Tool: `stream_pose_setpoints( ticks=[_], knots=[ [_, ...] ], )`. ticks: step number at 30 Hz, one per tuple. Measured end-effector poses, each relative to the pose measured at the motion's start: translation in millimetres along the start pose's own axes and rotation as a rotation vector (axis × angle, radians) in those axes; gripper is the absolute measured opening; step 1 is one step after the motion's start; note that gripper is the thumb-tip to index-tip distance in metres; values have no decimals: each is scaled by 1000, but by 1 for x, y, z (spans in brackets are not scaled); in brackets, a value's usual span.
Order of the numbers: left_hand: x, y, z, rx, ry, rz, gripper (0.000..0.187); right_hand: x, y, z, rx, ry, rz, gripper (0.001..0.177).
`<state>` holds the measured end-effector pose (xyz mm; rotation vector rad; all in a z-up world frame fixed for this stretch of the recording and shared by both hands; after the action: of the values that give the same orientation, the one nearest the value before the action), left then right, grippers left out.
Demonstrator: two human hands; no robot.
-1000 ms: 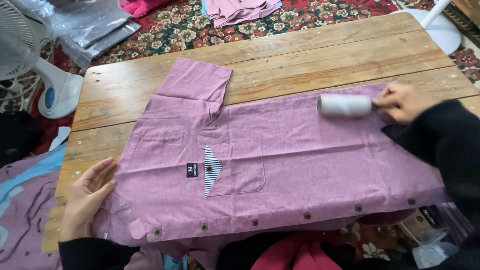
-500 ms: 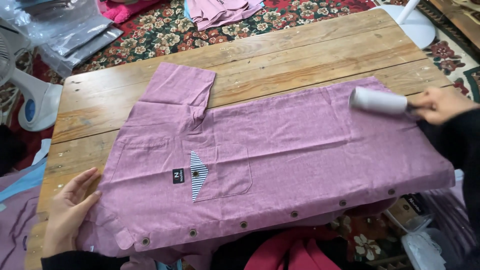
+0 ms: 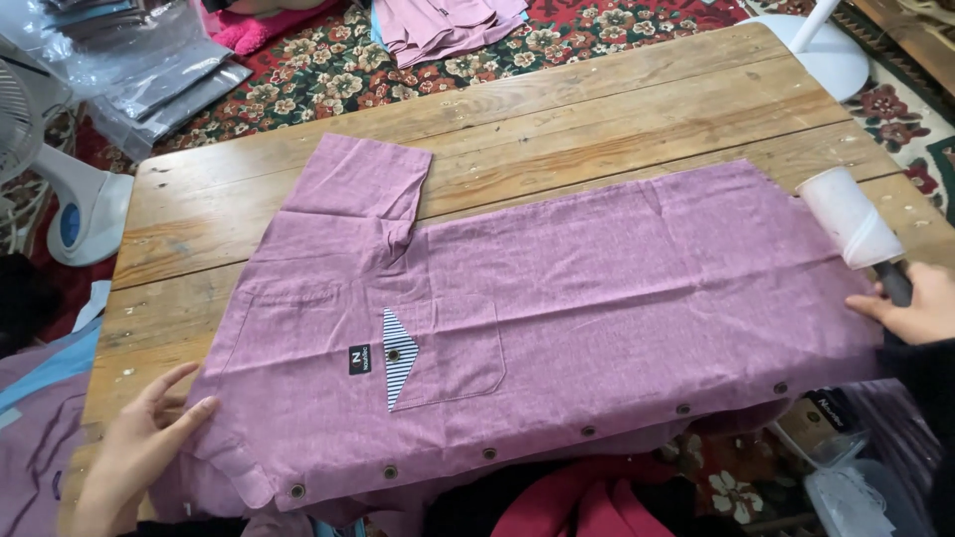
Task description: A person uses a lint roller to remove lint and debris from a pink shirt laid out on a wooden table.
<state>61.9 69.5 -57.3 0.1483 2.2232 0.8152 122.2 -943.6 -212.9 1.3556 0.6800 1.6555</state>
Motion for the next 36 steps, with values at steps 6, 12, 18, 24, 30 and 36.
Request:
stream_pose_setpoints(
  ticks=[6,12,18,24,30,36],
  knots=[
    [-13,-14,14,2,-187,-44,68,106,4,30,174,-228,94,30],
    [-70,-12,37,-118,-235,51,69,154,-8,134,270,-26,-355,22],
    [-119,11,144,-541,-697,303,53,144,-62,260,237,62,-113,22],
    [-132,21,156,-432,-476,406,73,116,-59,289,254,123,-285,35],
    [-71,26,85,74,-193,70,80,56,-23,202,447,-33,76,38],
    [-80,-1,22,41,-171,186,111,127,-18,147,358,-83,174,33]
  ],
)
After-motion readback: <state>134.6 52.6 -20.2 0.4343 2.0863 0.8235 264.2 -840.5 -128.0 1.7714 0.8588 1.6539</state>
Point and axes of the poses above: each hand's wrist, its own z-axis towards the middle knuckle, its own y-axis out of the back of the hand, x = y × z, the point moved 8 cm from there along z, towards the middle knuckle, and after that the axes turned 13 degrees about y, right-handed, at the moved point
